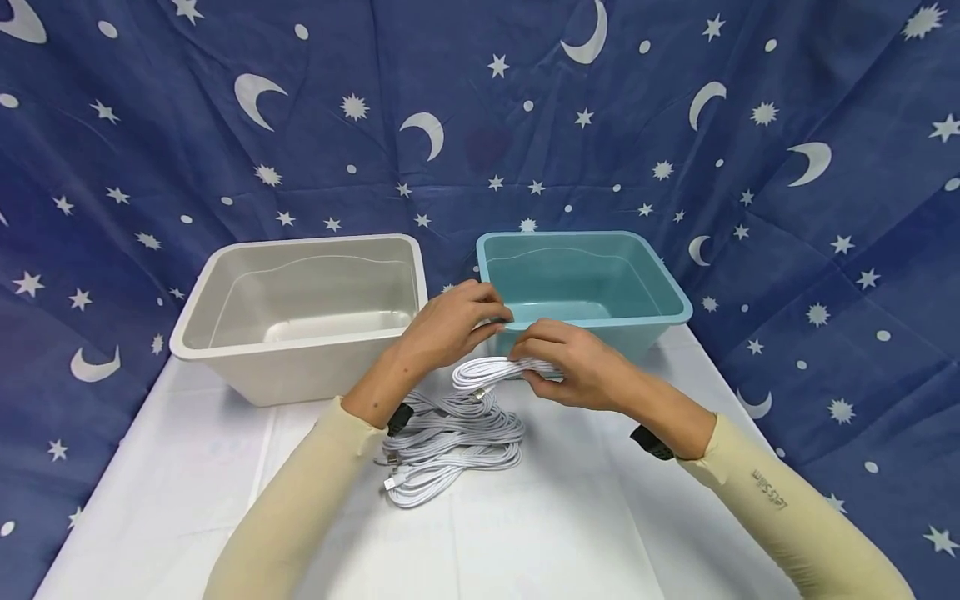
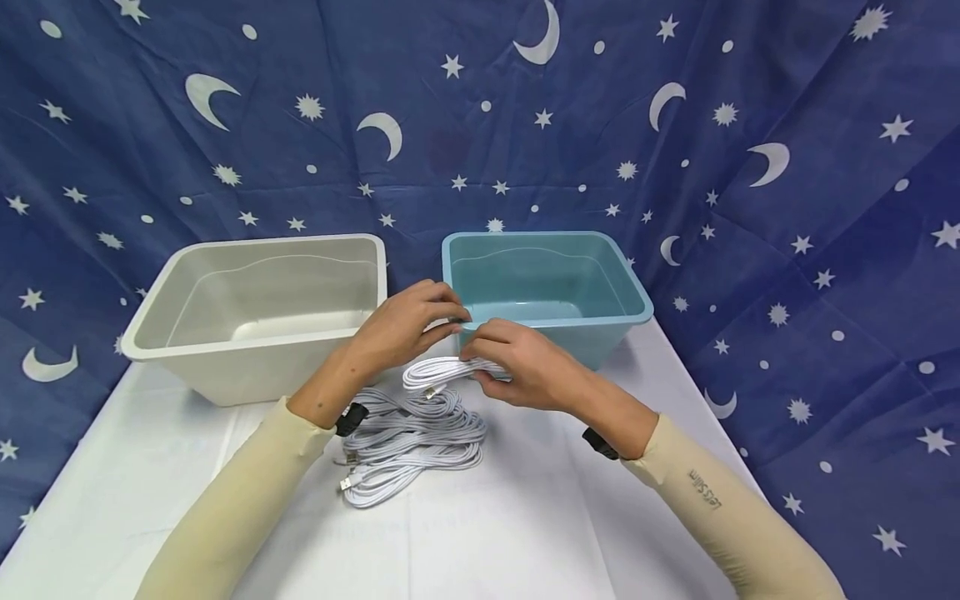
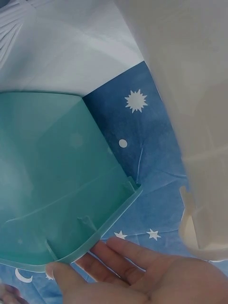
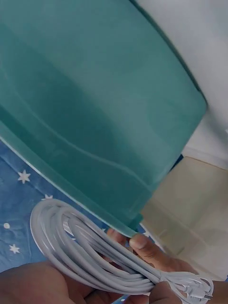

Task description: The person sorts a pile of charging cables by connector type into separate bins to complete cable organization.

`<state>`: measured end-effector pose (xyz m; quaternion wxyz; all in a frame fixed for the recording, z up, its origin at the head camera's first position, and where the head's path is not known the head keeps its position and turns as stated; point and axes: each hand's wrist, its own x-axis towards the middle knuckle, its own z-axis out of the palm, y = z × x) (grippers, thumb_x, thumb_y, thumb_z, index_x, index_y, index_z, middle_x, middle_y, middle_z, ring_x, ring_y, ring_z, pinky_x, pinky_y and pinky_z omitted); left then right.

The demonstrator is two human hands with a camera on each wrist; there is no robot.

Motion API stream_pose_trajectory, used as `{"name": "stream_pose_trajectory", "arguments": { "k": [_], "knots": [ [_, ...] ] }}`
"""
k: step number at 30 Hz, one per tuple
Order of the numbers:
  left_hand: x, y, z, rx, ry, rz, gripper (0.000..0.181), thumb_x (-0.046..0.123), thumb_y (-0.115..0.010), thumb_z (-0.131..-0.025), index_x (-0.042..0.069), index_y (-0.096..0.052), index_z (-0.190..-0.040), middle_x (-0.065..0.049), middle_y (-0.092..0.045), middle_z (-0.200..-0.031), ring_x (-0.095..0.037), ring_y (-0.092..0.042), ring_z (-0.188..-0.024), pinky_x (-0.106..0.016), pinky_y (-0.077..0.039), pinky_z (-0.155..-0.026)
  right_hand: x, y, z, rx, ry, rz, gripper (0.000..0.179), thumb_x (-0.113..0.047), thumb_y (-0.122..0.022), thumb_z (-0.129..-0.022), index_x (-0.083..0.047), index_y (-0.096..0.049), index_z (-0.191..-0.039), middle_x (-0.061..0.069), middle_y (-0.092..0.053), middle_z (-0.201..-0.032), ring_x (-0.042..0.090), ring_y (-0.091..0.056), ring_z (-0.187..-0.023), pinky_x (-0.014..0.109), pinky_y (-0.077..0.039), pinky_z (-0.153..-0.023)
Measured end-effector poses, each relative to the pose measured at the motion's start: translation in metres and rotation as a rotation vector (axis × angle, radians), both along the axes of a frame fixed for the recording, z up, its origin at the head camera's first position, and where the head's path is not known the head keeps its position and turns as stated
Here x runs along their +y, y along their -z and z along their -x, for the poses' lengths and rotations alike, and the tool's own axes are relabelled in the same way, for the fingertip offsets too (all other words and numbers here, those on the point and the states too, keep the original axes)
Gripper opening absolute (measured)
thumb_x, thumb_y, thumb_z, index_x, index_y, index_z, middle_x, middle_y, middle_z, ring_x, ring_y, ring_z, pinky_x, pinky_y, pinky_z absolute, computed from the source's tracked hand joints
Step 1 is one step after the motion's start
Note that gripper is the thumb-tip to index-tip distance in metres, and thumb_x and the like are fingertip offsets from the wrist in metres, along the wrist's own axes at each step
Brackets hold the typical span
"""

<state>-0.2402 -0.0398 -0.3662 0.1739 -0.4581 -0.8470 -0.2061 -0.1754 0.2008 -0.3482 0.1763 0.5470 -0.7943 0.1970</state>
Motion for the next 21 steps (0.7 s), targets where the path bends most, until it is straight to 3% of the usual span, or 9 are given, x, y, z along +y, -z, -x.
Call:
{"name": "stream_pose_trajectory", "arguments": {
  "k": [11,21],
  "knots": [
    [0.0,-0.002,-0.001,-0.017,-0.001,0.01,0.018,0.029,-0.068,-0.097,0.025,-0.075,-0.113,0.008,-0.062,-0.111,-0.011,-0.053,-0.099,-0.027,-0.047,-0.081,0.012,-0.021,0.005,0.054,-0.028,0.065,0.028,-0.001,-0.071,-0.081,-0.009,-0.07,-0.107,0.0,-0.065,-0.107,0.013,-0.062,-0.095,0.022,-0.051,-0.079],
    [-0.003,-0.003,-0.001,-0.026,-0.029,0.033,0.023,0.016,-0.07,-0.095,0.025,-0.074,-0.115,0.008,-0.062,-0.113,-0.012,-0.053,-0.104,-0.03,-0.048,-0.085,0.026,-0.03,0.017,0.077,0.054,0.093,0.029,0.0,-0.071,-0.08,-0.011,-0.072,-0.107,-0.001,-0.066,-0.107,0.011,-0.055,-0.084,0.016,-0.04,-0.064]
  ]
}}
